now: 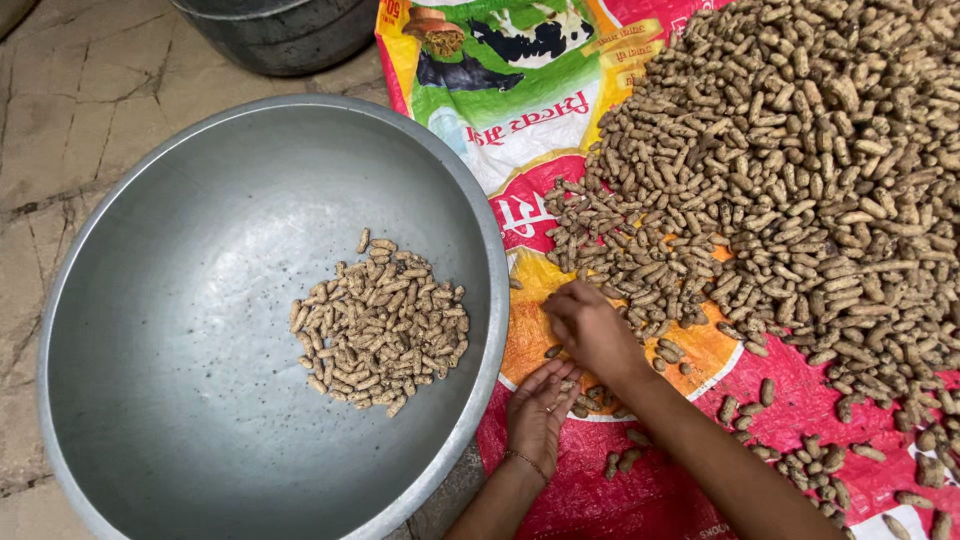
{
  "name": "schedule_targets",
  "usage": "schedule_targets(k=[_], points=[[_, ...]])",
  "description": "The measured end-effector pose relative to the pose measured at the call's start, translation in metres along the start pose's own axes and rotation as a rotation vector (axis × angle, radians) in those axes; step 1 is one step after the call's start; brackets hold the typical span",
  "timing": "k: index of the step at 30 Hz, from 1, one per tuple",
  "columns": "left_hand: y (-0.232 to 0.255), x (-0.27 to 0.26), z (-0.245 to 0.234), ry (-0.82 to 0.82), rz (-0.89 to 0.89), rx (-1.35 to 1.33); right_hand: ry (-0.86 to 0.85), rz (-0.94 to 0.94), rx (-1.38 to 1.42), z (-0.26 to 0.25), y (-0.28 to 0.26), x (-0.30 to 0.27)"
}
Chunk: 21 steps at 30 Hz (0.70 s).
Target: The person sits on the floor and sorts peanuts by hand, picking them from a large pile on a sack and placing them into a metal bowl. The person repeatedly scoops and transfers peanuts from the sack to the bowl.
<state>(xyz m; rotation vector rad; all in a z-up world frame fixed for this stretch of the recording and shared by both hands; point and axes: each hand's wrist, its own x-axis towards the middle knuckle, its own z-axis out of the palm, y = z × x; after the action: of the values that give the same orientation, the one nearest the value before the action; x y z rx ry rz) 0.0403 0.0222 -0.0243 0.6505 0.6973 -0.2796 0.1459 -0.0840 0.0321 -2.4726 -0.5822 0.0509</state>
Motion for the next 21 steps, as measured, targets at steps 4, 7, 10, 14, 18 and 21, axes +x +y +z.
schedule_targets(k=[4, 7, 10, 14, 18, 21], points=[[0.002, -0.002, -0.004, -0.008, 0.000, 0.018, -0.063, -0.062, -0.178, 0.008, 0.000, 0.003], [0.002, 0.002, -0.007, -0.034, -0.010, -0.063, 0.036, -0.042, -0.197, 0.009, 0.003, 0.001], [0.003, 0.000, -0.010, -0.018, -0.012, -0.087, -0.045, 0.065, -0.282, 0.012, -0.001, 0.001], [0.005, -0.002, -0.009, -0.044, -0.016, -0.038, -0.053, 0.114, -0.277, 0.008, 0.001, 0.002], [0.001, 0.002, -0.014, -0.061, -0.050, -0.063, -0.068, 0.112, -0.260, 0.003, 0.004, -0.002], [0.001, 0.007, -0.017, -0.092, -0.052, -0.189, -0.044, 0.159, 0.095, -0.008, 0.002, -0.008]])
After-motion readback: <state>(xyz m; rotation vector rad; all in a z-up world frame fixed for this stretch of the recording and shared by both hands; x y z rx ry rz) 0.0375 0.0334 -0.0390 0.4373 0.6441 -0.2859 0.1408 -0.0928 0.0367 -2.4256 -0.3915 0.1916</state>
